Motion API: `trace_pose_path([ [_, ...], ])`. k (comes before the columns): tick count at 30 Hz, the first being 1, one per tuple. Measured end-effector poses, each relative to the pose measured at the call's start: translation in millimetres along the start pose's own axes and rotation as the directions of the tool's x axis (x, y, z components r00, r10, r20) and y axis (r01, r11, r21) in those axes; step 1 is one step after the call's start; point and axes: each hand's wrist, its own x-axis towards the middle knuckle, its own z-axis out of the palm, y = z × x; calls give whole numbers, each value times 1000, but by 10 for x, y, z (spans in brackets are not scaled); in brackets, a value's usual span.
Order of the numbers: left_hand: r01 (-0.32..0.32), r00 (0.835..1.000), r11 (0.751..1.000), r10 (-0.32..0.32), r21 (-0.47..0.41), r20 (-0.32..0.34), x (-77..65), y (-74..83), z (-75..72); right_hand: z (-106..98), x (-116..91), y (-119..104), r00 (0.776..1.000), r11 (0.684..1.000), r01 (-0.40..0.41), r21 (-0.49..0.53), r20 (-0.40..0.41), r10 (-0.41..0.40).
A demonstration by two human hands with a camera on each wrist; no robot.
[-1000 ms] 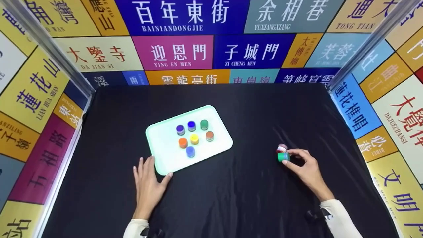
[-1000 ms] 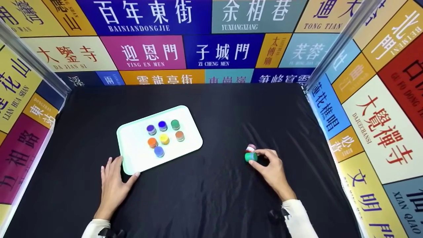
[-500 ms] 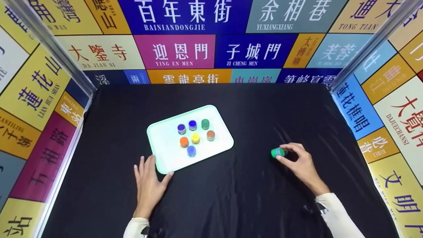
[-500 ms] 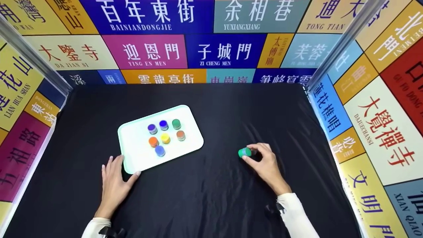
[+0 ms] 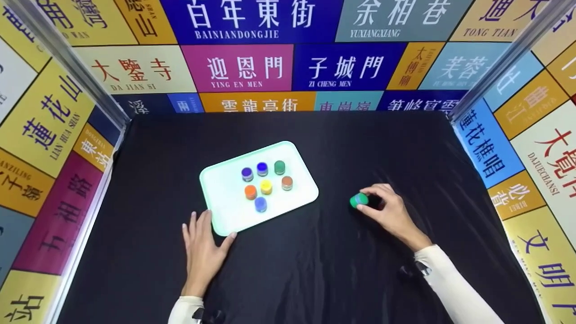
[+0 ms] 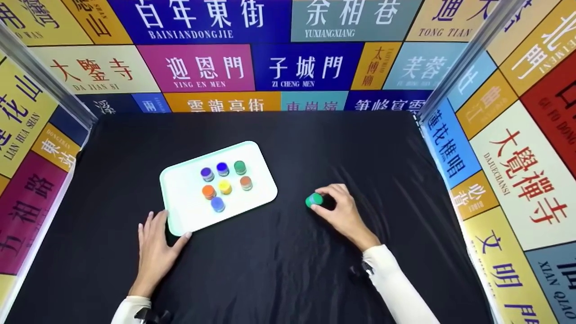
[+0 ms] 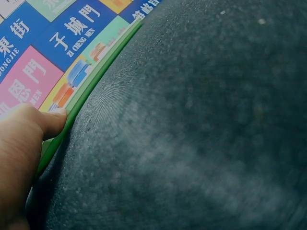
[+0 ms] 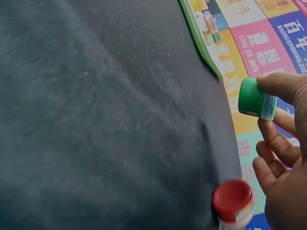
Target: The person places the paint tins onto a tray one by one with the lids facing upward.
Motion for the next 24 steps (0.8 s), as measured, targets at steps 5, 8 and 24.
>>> trace_pose_path([
  [5, 7, 1000, 1000, -7, 1, 1, 6, 1, -11, 96, 144, 42, 997, 999, 49, 22, 61, -51],
  [8, 11, 1000, 1000, -11, 5, -2, 13, -4, -24, 157, 215, 13, 996, 999, 35, -13, 88, -34],
  [24, 6, 1000, 1000, -6, 6, 0, -1, 0, 17, 460, 430, -24, 986, 992, 118, 48, 109, -123],
])
